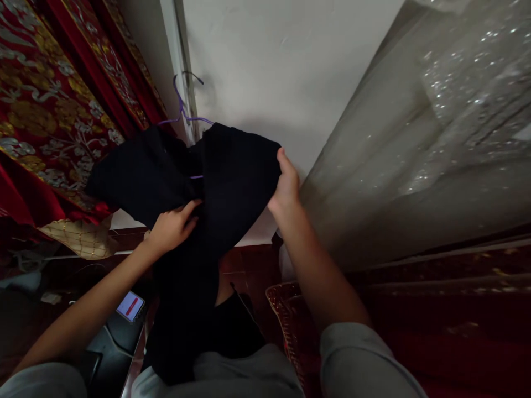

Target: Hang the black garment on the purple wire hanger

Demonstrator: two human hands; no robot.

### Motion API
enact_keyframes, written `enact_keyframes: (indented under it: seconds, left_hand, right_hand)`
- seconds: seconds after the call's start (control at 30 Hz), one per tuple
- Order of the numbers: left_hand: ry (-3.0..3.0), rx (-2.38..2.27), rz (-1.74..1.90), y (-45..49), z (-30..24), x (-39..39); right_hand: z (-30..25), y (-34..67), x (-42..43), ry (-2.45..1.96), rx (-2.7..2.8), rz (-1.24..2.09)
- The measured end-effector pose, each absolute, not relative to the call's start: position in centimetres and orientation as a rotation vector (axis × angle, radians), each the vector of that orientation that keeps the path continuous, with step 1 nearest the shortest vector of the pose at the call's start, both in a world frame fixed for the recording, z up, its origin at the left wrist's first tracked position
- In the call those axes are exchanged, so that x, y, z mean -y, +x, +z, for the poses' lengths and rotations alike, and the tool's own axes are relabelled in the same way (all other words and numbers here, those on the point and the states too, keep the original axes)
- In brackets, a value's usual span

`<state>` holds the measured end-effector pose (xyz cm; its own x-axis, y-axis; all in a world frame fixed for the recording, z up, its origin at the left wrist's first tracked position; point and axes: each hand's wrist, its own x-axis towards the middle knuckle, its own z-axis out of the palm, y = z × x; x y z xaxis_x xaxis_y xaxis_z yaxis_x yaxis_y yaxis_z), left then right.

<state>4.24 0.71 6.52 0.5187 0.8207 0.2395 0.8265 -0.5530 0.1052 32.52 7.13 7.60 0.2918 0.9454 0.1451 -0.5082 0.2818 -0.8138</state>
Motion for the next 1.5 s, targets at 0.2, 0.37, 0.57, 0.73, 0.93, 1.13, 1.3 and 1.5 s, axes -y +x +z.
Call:
enact_keyframes:
  seconds: [0.2, 0.37, 0.57, 0.73, 0.93, 1.13, 1.3, 1.5]
  left_hand:
    - [-2.673, 1.513, -1.054, 5.5, 3.5, 1.1]
    - [-2.509, 1.492, -1.932, 7.6, 0.8, 3.9]
    - [-2.359, 1.565, -2.390, 8.1, -0.2, 6.5]
    - [-2.341, 1.661, -2.478, 7.7, 0.2, 7.7]
    - [-2.479, 1.606, -2.318, 7.6, 0.0, 7.7]
    - [-2.369, 1.694, -2.401, 7.9, -0.4, 8.2]
    - [-2.200, 1.772, -2.664, 8.7, -0.7, 8.6]
    - [-2.069, 1.881, -2.712, 9.4, -1.8, 8.7]
  right_hand:
    - [5.4, 30.0, -2.7, -1.092, 0.938, 0.385]
    - [1.2, 22.4, 6.1, -1.019, 0.977, 0.567]
    - [-0.1, 19.0, 6.1, -0.984, 1.242, 0.798]
    - [0.0, 19.7, 6.1, -0.944, 1.258, 0.871]
    - [0.6, 21.7, 6.4, -0.961, 1.434, 0.940]
    - [0.9, 22.0, 6.3, -0.960, 1.425, 0.923]
    - [0.6, 21.9, 6.3, -1.001, 1.638, 0.729]
    - [-0.2, 21.3, 6.3, -1.016, 1.537, 0.964]
